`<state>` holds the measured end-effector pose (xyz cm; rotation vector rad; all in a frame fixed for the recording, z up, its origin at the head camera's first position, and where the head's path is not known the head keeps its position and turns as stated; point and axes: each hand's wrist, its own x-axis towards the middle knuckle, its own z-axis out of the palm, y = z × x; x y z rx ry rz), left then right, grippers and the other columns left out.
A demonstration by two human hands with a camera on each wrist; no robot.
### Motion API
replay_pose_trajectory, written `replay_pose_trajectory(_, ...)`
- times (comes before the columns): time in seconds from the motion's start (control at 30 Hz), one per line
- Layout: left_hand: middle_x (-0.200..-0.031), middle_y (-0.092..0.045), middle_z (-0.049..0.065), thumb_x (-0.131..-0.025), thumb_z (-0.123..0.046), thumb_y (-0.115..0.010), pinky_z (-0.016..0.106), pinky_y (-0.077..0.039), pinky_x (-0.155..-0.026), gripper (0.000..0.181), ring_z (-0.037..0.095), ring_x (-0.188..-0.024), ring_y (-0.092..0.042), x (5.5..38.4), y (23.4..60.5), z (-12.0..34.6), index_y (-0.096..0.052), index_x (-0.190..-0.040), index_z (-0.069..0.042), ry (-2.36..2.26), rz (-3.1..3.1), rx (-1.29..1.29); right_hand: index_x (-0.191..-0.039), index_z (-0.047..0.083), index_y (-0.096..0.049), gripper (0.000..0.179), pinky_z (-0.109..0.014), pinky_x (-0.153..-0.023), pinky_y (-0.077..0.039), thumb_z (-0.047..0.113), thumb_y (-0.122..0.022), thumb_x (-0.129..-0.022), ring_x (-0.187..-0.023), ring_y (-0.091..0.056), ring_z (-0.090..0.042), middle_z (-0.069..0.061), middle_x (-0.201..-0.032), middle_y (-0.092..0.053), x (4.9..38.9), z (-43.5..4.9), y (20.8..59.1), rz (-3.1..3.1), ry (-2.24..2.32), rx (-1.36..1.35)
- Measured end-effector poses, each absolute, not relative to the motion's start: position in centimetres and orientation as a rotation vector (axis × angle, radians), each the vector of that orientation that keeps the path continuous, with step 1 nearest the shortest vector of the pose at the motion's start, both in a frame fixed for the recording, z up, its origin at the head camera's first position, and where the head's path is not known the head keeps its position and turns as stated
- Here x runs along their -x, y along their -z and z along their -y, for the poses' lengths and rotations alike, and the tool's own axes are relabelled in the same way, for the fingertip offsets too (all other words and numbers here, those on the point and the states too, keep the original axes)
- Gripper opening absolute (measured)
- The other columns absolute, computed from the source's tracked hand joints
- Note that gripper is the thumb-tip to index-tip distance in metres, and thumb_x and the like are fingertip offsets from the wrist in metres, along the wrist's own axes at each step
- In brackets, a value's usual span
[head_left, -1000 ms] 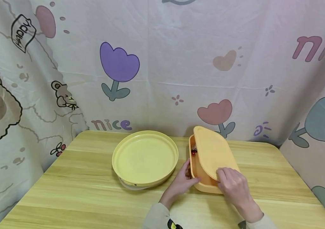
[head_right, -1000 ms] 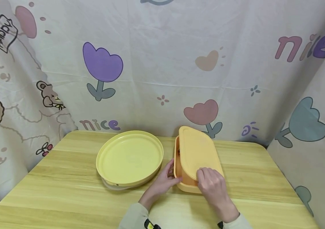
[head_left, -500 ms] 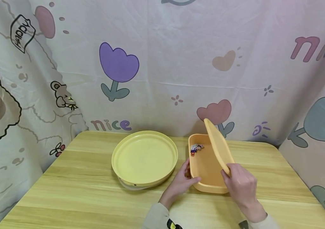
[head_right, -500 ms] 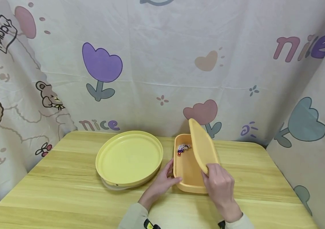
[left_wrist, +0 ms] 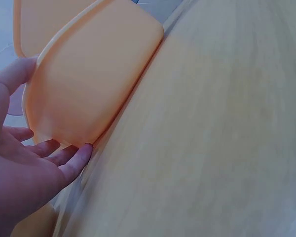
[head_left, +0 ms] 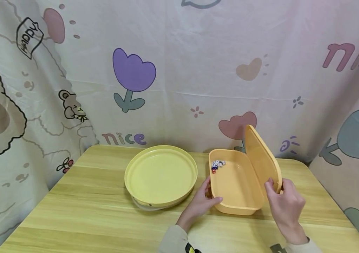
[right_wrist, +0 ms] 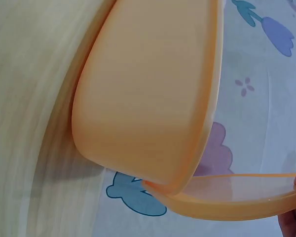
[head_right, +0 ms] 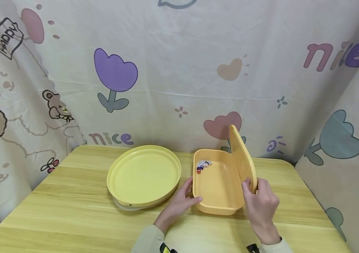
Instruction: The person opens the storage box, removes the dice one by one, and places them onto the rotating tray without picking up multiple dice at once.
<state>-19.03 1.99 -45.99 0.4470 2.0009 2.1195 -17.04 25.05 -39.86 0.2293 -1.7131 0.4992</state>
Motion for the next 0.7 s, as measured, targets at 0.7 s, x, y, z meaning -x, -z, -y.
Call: replay_pose_trajectory(0.7,-0.149,-0.031,0.023,-0.086,-0.013,-0.072,0.047,-0.038,-0.102,0.087,0.039,-0.13,-0.039,18.8,45.9,-1.8,-0.017,-0.154,-0.004,-2.083,-2.032,-0.389,-0.074,0.025,-0.06,0.023,-0.008,-0.054,-0.038,0.004,-0.07,-0.078,-0.056,-0.048,0.006,0.027,-0.062,-0.052,16.8,-27.9,39.6,1.609,-1.138,0.51)
